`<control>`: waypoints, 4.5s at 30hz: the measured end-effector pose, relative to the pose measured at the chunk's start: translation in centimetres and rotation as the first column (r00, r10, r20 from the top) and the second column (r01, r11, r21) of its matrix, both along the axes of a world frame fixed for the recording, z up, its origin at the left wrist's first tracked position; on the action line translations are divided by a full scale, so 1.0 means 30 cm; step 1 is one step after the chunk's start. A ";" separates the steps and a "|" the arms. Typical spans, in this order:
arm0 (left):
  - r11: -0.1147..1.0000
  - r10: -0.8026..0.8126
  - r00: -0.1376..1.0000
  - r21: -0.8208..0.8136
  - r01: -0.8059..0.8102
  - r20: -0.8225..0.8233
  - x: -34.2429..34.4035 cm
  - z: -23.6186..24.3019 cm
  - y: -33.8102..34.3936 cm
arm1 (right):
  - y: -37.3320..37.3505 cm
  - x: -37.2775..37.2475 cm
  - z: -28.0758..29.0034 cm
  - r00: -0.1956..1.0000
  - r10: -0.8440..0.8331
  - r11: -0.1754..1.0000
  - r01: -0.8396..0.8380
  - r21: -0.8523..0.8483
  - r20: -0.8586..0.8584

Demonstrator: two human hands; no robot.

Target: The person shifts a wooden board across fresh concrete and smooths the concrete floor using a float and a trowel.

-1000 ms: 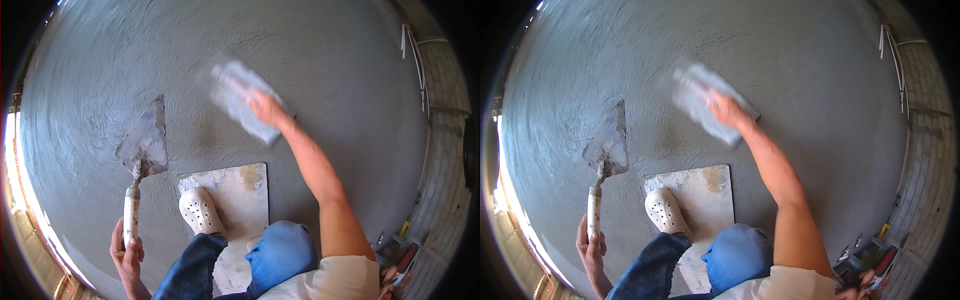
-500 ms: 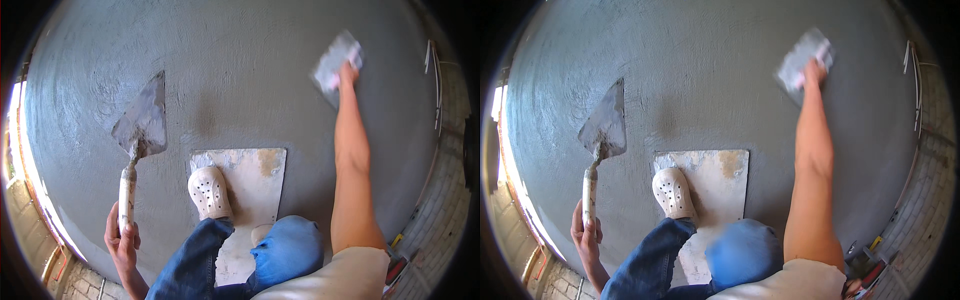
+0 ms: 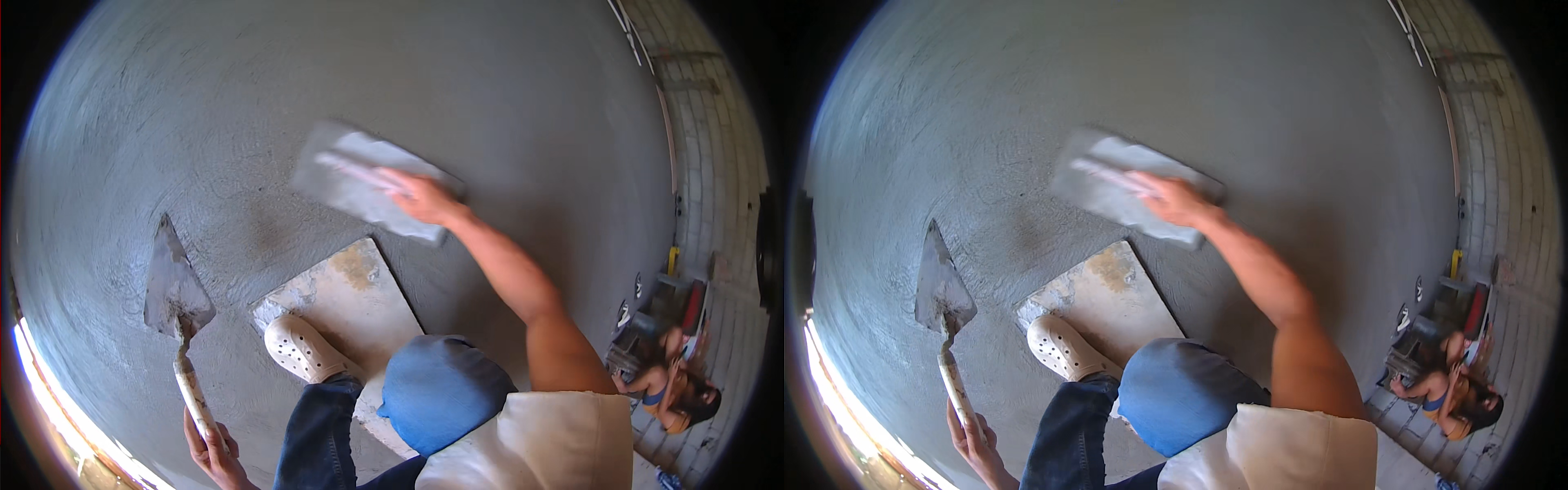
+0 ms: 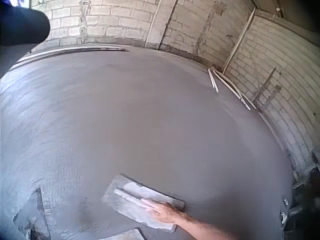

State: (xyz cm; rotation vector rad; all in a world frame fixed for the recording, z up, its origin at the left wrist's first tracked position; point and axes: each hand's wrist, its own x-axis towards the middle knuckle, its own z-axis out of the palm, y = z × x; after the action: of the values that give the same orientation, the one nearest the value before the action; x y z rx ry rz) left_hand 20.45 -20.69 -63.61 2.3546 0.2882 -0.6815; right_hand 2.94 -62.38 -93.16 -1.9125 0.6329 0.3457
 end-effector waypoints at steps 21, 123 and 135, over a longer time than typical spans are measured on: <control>0.913 -0.263 0.959 -0.294 0.284 0.109 0.021 0.060 -0.233 | -0.406 -0.489 0.139 0.807 -0.449 0.611 0.591 -0.527 0.384; 0.970 0.142 0.974 -0.221 -0.102 0.175 0.035 0.044 0.005 | -0.285 -0.368 0.027 0.967 -0.255 0.911 0.247 -0.331 0.020; 0.969 0.158 0.970 -0.215 -0.118 0.184 -0.002 0.011 0.081 | 0.044 0.454 0.079 0.917 0.374 0.899 -0.321 -0.298 0.138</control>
State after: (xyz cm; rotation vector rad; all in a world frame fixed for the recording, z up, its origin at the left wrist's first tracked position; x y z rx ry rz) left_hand 20.39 -18.25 -63.26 2.1628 0.2773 -0.3839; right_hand 16.56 -61.08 -90.78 -2.2960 0.2087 0.3056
